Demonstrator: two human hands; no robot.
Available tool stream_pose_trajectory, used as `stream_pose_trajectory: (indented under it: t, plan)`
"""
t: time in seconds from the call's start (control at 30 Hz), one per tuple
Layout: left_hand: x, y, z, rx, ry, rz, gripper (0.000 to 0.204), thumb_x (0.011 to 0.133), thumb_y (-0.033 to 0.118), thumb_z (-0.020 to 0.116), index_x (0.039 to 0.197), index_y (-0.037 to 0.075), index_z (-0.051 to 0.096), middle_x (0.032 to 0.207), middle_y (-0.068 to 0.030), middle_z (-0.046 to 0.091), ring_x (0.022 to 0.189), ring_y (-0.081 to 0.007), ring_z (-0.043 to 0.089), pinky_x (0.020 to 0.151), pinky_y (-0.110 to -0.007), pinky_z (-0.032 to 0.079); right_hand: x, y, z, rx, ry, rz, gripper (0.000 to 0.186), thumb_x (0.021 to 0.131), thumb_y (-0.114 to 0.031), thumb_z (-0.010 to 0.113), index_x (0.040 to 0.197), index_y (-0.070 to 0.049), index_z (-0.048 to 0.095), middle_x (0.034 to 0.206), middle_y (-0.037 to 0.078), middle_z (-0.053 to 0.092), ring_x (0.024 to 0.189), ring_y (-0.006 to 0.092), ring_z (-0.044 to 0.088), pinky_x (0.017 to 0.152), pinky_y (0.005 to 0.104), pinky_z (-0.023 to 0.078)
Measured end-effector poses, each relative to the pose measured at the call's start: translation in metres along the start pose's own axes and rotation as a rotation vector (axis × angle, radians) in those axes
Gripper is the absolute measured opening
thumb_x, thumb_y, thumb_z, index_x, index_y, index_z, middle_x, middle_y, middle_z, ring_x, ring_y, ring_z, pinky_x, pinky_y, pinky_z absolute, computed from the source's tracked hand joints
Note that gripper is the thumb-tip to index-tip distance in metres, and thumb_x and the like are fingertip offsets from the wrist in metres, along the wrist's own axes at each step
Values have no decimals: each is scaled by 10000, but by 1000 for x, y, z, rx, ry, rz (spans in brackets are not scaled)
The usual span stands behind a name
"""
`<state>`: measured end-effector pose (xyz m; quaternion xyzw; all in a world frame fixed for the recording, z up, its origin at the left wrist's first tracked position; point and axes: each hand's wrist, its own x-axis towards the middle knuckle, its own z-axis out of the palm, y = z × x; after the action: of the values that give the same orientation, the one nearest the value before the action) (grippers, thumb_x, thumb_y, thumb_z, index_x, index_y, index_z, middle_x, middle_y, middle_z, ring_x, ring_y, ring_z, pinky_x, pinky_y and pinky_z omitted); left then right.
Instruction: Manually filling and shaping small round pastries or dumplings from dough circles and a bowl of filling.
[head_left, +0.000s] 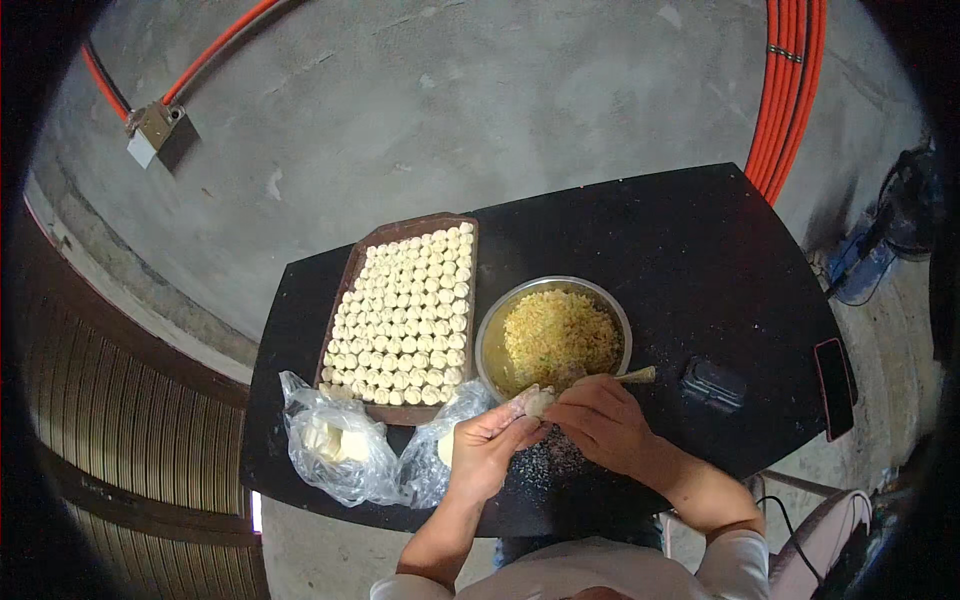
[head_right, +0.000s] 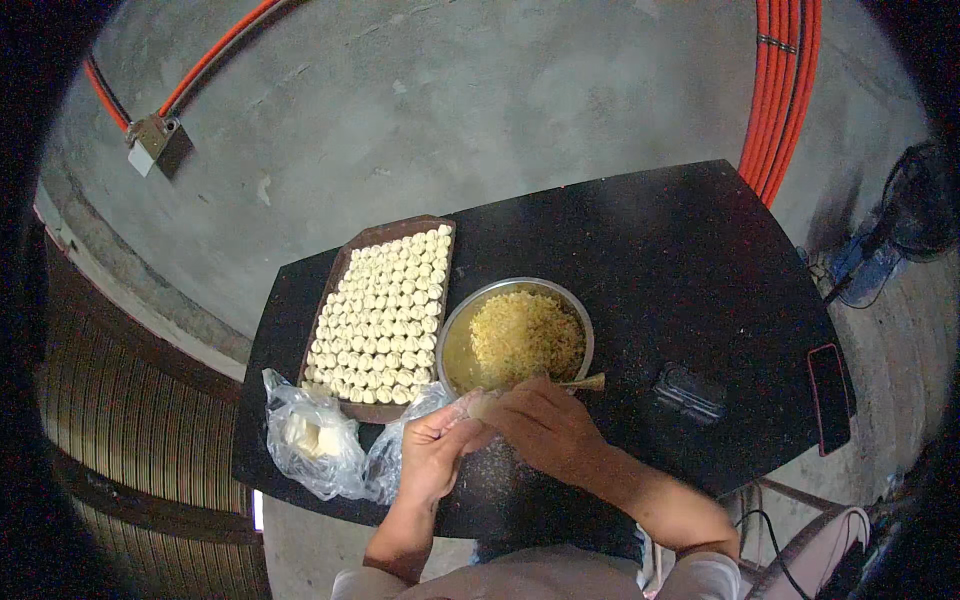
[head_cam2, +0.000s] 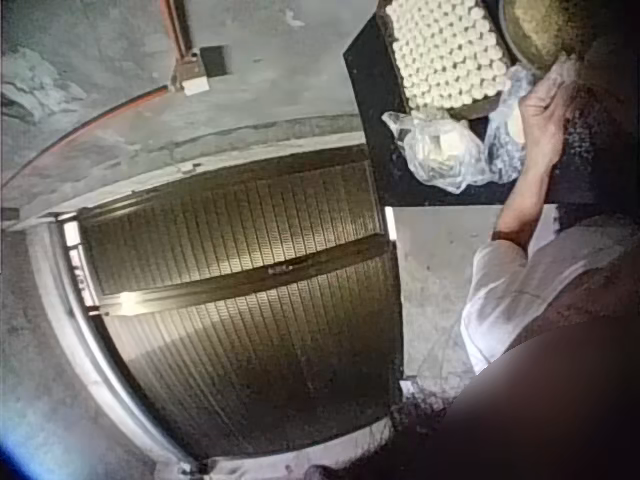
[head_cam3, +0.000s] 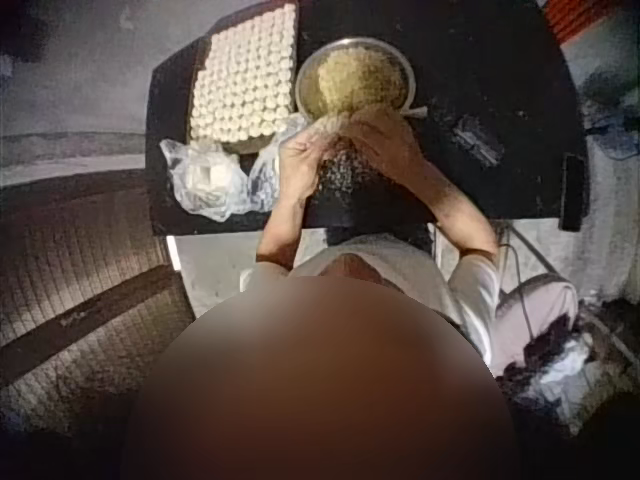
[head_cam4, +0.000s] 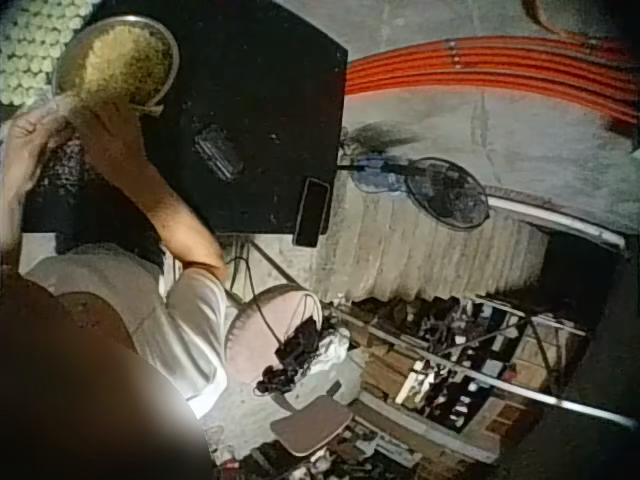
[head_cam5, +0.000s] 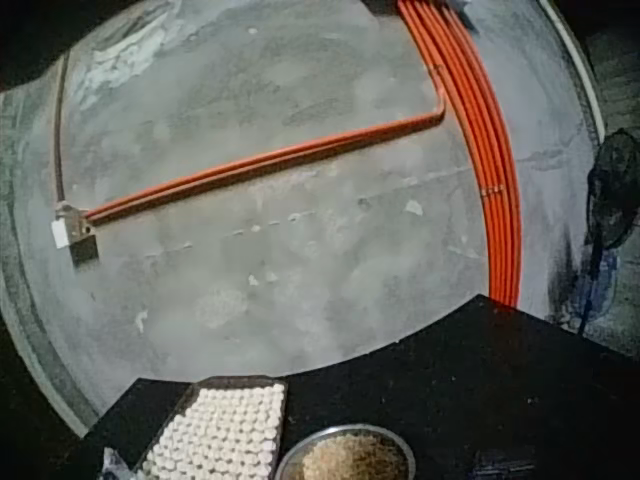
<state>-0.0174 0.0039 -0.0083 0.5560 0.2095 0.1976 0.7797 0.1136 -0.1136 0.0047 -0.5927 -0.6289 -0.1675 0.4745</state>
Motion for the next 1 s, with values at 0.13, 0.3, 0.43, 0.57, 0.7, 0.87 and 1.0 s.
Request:
stream_pose_trajectory:
  t: [0.13,0.3,0.43,0.57,0.7,0.87,1.0]
  plan:
    - [3,3,2,-213,-65,-40,267,871,-52,489,1135,-53,531,1073,-146,599,926,-190,614,797,-298,535,-4,6,1,41,23,-4,265,658,16,695,902,-66,630,867,62,574,794,228,567,710,338,479]
    - [4,4,-6,-321,-142,-38,228,873,-44,490,1096,-43,536,1049,-151,605,920,-203,618,810,-309,530,2,5,-11,263,-41,331,414,657,-57,735,1047,-97,602,992,78,541,930,239,534,807,352,444]
    - [3,5,-6,-307,-139,-73,199,883,-28,486,1076,-37,538,1025,-143,612,912,-198,618,811,-305,524,5,9,-8,240,-90,264,482,650,-112,761,1096,-96,580,1040,75,525,974,240,514,844,351,415]
    - [3,0,-8,-372,-210,-24,204,887,-28,480,1082,-32,535,1026,-135,610,920,-190,614,811,-302,519,1,9,-3,264,-113,194,474,660,-182,762,1088,-95,579,1040,81,529,989,258,511,867,373,400]
    - [0,4,-3,-369,-196,-50,210,885,-38,468,1085,-23,532,1048,-127,603,944,-182,602,832,-302,500,-1,9,-1,225,-96,162,451,682,-213,742,1081,-97,569,1041,86,532,1000,275,512,887,401,391]
    - [-1,10,5,-292,-192,-33,224,876,-49,477,1094,-20,523,1053,-116,604,953,-167,595,838,-283,483,-5,11,3,142,-98,83,440,680,-183,733,1075,-92,560,1042,84,536,985,281,516,879,411,394]
    - [-3,11,7,-131,-160,22,239,854,-57,519,1092,-32,515,1043,-108,613,966,-151,588,848,-262,465,-6,10,4,160,-85,106,420,669,-150,726,1047,-84,556,1033,81,542,973,279,520,869,416,402]
